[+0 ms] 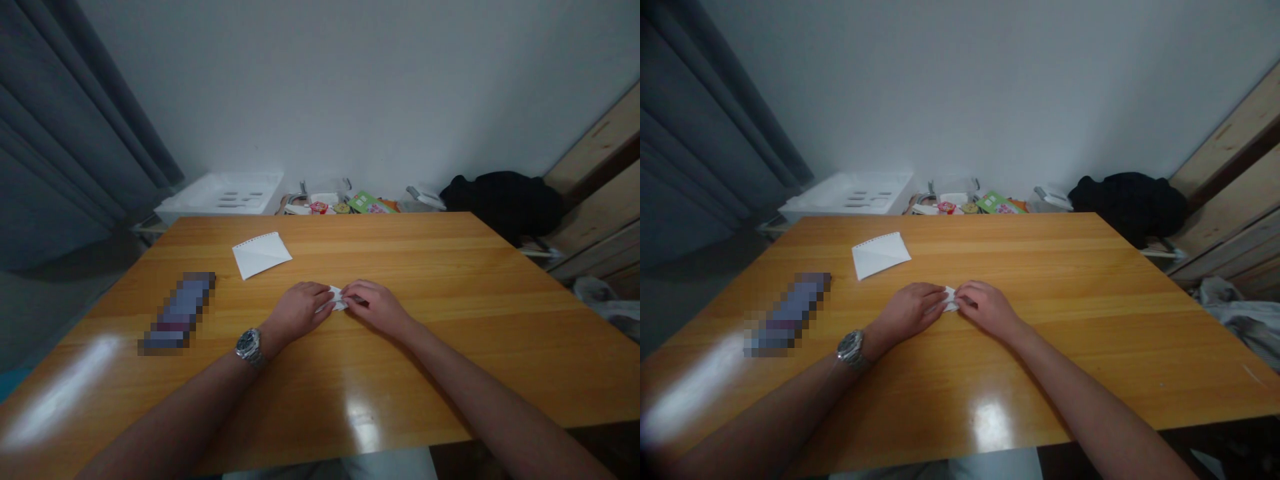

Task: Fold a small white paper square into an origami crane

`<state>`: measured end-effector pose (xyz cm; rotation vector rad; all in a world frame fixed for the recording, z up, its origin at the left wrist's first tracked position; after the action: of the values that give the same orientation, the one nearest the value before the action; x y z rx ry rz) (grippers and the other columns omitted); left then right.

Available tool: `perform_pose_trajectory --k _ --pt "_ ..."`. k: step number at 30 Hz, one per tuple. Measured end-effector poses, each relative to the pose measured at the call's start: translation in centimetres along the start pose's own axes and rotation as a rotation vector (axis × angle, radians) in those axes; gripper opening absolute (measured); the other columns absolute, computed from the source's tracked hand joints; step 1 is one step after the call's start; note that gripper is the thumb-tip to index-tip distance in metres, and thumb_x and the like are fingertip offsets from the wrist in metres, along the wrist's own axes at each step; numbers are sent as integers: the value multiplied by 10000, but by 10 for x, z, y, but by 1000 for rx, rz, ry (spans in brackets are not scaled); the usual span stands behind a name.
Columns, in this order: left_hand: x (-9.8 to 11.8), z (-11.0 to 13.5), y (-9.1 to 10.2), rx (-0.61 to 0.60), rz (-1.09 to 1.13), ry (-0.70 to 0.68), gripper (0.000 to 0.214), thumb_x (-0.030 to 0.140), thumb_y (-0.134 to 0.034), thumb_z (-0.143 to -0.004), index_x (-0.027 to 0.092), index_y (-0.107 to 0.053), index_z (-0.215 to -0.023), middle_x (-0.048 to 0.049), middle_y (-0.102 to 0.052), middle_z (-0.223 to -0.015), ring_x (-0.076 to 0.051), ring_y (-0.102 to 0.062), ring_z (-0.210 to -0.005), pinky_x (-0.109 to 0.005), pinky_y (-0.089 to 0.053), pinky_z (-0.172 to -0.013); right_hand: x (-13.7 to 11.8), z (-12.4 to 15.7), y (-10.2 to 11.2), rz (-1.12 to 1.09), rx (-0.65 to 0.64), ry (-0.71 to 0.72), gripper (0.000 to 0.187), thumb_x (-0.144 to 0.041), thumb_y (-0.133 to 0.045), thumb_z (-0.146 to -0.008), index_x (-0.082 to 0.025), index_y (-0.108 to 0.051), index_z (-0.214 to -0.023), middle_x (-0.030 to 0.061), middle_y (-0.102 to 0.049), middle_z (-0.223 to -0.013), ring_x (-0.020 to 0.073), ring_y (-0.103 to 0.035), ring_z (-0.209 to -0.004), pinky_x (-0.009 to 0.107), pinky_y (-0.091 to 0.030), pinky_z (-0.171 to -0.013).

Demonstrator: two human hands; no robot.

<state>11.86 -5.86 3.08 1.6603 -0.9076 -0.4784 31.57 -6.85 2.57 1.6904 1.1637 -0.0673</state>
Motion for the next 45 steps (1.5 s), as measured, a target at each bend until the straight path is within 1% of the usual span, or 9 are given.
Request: perform_pose_trajectory --k 7,12,14,19,21,26,33,41,45 --pt "3 -2 -1 -28 -12 34 284 348 -434 -1032 196 -667 -1084 -86 -697 -1023 -227 -645 -959 -350 -521 -847 -3 -2 -5 2 40 -16 117 -238 -566 -966 -221 -668 -913 54 -699 -888 203 -645 -865 345 -520 -806" --pt "1 -2 4 -5 58 129 289 338 -428 -1042 194 -677 -1071 -77 -677 -1028 -190 -658 -915 -288 -525 -803 -3 4 -1 48 134 0 200 -327 -625 -942 -241 -647 -1121 104 -569 -1208 234 -611 -1058 403 -526 -940" --pt "-1 -2 6 10 98 168 296 350 -426 -1046 199 -679 -1071 -69 -673 -1019 -178 -665 -881 -273 -524 -781 -3 6 0 156 143 19 247 -353 -634 -935 -263 -664 -1163 108 -511 -1217 229 -601 -1005 405 -538 -917" --pt "-5 1 6 44 130 225 296 378 -416 -1052 221 -654 -1133 -51 -697 -973 -189 -677 -899 -273 -512 -795 -6 8 2 413 62 84 267 -329 -557 -981 -279 -692 -1207 79 -528 -909 205 -522 -805 319 -504 -706" --pt "-6 1 5 42 125 232 297 373 -412 -1054 216 -656 -1117 -54 -704 -966 -191 -679 -895 -274 -508 -794 -7 6 3 444 32 81 272 -337 -518 -1002 -268 -696 -1195 77 -544 -864 205 -514 -777 319 -485 -690" --pt "-6 1 2 40 121 231 291 363 -414 -1053 210 -656 -1104 -50 -711 -946 -192 -676 -850 -277 -501 -751 -8 2 -2 433 -82 123 279 -297 -464 -1022 -234 -656 -1215 108 -647 -957 233 -585 -864 368 -499 -788" --pt "-1 -1 1 34 130 214 243 315 -433 -1049 203 -641 -1107 -54 -709 -969 -186 -673 -882 -268 -489 -782 -12 0 -13 439 -170 43 262 -196 -563 -948 -207 -631 -1201 114 -664 -1007 227 -626 -890 326 -509 -766" --pt "1 -4 9 14 -1 298 235 306 -433 -1039 197 -601 -917 -45 -687 -839 -187 -648 -745 -276 -398 -640 -18 -5 -12 531 -183 63 109 -202 -573 -968 -175 -669 -1013 92 -669 -930 215 -620 -855 306 -480 -736" --pt "1 -4 11 25 15 339 195 275 -447 -1022 197 -607 -943 -50 -702 -855 -196 -660 -760 -284 -382 -638 -17 -4 -12 558 -173 77 86 -185 -596 -949 -173 -668 -996 83 -667 -926 212 -615 -857 301 -467 -734"
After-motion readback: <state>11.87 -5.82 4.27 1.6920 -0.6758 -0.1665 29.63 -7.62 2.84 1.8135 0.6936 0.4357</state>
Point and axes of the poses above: each hand's wrist, its own z-axis away from the middle knuckle, its own y-axis out of the back of the hand, x = y × z, the point moved 3 cm from there along -z, towards the middle knuckle
